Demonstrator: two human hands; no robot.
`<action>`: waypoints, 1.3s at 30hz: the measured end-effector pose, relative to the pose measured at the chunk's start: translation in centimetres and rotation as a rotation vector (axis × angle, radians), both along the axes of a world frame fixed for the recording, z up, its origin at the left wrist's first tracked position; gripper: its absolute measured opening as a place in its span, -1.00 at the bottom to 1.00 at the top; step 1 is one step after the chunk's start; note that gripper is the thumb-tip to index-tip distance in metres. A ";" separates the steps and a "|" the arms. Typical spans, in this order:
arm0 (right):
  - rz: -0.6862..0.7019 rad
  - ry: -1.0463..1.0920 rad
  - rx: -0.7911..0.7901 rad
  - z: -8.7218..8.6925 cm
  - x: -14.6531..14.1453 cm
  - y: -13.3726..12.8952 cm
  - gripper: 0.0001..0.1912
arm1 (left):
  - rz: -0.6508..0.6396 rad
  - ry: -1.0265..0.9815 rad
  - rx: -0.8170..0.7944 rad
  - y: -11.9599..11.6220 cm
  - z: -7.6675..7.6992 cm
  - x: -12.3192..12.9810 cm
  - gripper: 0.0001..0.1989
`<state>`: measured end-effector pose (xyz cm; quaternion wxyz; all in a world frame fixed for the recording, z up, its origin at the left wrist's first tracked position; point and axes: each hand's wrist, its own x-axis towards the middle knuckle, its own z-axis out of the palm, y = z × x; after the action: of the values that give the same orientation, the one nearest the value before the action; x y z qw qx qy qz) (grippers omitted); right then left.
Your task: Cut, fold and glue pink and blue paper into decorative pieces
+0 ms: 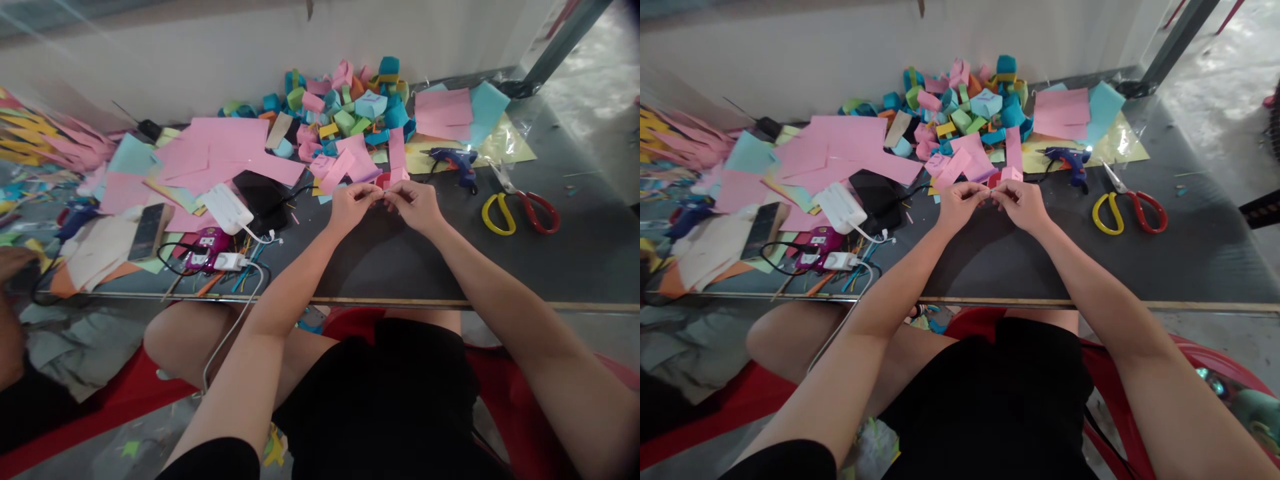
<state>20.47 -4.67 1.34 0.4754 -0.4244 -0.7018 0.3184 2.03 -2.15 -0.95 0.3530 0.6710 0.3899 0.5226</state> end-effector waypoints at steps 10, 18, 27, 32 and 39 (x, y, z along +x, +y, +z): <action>-0.053 -0.066 0.127 -0.2 0.0 -0.2 -0.67 | 0.003 0.141 0.113 -0.9 1.3 0.0 -0.61; -0.189 -0.034 0.182 -0.3 -0.2 -0.3 -0.68 | -0.006 -0.064 -0.051 0.1 -0.1 0.3 -0.71; -0.158 -0.161 0.194 -0.3 0.3 -0.3 -0.74 | -0.041 -0.099 -0.118 0.4 -0.1 -0.2 -0.85; -0.115 -0.355 0.296 -0.1 0.4 -0.4 -0.76 | -0.059 0.011 -0.018 0.3 0.2 -0.6 -0.88; -0.084 -0.377 0.327 -0.3 0.5 -0.2 -0.80 | -0.086 0.163 0.081 -0.3 0.8 -0.7 -0.72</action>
<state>20.98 -4.84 1.00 0.4114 -0.4225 -0.8019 0.0958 1.31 -2.48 -0.15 0.3149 0.7412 0.3668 0.4658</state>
